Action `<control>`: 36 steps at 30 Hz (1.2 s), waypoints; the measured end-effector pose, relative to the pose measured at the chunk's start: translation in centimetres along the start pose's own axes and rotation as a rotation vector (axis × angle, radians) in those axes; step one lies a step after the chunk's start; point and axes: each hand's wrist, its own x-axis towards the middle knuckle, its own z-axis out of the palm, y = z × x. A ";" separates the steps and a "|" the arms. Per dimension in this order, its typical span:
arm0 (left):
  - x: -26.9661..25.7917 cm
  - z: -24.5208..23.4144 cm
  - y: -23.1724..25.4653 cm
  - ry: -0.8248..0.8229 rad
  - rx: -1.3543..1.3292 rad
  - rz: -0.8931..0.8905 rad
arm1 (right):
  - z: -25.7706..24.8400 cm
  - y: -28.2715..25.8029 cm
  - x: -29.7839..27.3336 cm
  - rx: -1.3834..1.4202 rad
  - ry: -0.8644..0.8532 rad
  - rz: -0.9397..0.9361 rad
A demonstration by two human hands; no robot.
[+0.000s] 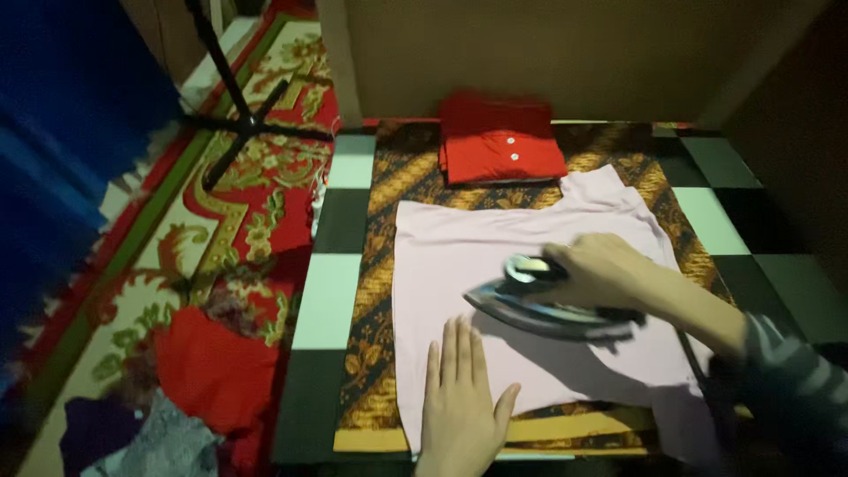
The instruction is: The person irons a pink t-shirt with a Mickey Mouse graphic on an ironing board. They smooth the fabric with one hand while moving the iron with the other, then flip the shirt to iron the back. Finally, they fold the shirt in half and press the fold with the iron.
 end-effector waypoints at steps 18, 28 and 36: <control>-0.2 -0.2 0.0 -0.014 -0.017 0.005 | -1.8 -1.3 8.8 0.157 -0.076 -0.248; -0.1 -0.9 0.1 -0.081 0.003 0.004 | -0.9 -1.8 18.8 0.112 0.196 -0.044; -0.1 -0.6 0.1 -0.059 -0.003 0.011 | -3.8 -1.9 14.4 0.160 -0.091 -0.185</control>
